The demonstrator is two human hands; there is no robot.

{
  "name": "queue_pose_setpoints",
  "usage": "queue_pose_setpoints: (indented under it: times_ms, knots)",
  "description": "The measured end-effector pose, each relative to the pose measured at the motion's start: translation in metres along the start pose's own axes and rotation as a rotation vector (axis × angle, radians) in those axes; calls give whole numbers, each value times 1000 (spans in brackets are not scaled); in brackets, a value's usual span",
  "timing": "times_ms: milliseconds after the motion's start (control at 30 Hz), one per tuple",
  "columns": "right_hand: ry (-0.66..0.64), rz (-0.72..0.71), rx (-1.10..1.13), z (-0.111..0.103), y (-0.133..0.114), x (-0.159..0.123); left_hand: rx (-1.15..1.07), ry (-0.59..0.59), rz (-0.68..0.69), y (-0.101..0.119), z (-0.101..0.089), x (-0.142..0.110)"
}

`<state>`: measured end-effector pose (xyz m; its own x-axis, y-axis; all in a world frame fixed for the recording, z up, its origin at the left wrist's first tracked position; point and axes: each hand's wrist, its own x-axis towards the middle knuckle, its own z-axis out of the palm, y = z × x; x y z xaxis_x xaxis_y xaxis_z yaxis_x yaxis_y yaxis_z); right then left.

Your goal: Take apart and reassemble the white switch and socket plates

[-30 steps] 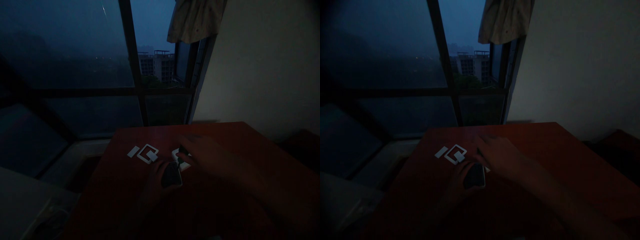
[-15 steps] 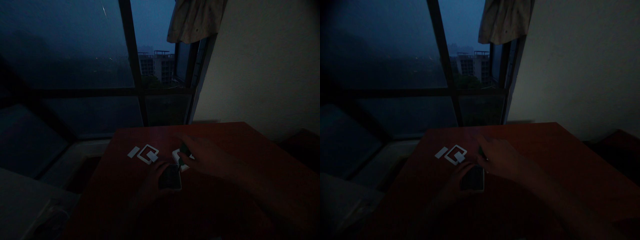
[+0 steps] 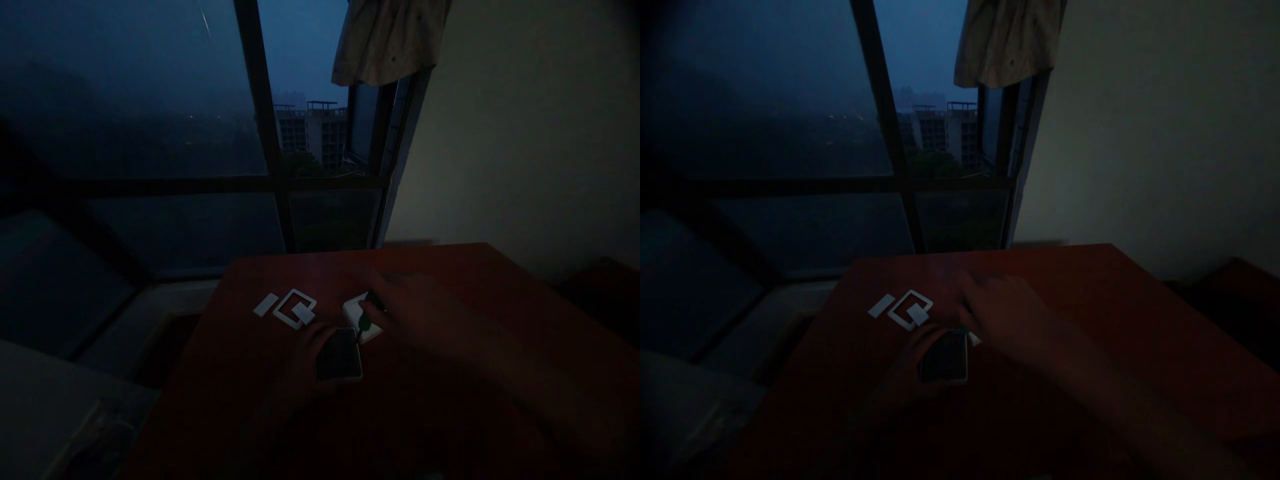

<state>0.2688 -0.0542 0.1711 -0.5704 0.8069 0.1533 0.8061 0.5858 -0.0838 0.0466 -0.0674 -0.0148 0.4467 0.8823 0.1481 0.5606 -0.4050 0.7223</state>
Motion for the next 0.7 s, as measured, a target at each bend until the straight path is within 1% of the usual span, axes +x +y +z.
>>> queue_pose_setpoints:
  times_ms: [67,100,133,233,267,333,467,567,633,700]
  knots:
    - [-24,-55,78,-2,1,-2,23,14,-9,-1,2,0]
    - [-37,-55,84,-2,0,-2,31,19,-15,-1,3,1]
    - [-42,-24,54,-3,-1,-2,36,25,-21,-1,3,1]
    - [-45,155,-153,-3,-7,2,35,41,-22,-2,4,1]
    - [-48,185,-196,-2,-8,4,38,43,-16,-2,5,1]
    - [-56,150,-184,-2,-8,6,48,44,-8,-3,5,1]
    - [-33,-30,-17,-2,-2,5,62,49,-11,-4,5,0]
    - [-47,-136,95,-4,0,2,62,47,-10,-2,5,0]
    - [-37,-126,95,-3,-1,2,74,48,-18,1,4,1]
    - [-28,-53,33,-1,-3,5,92,46,-22,3,4,1]
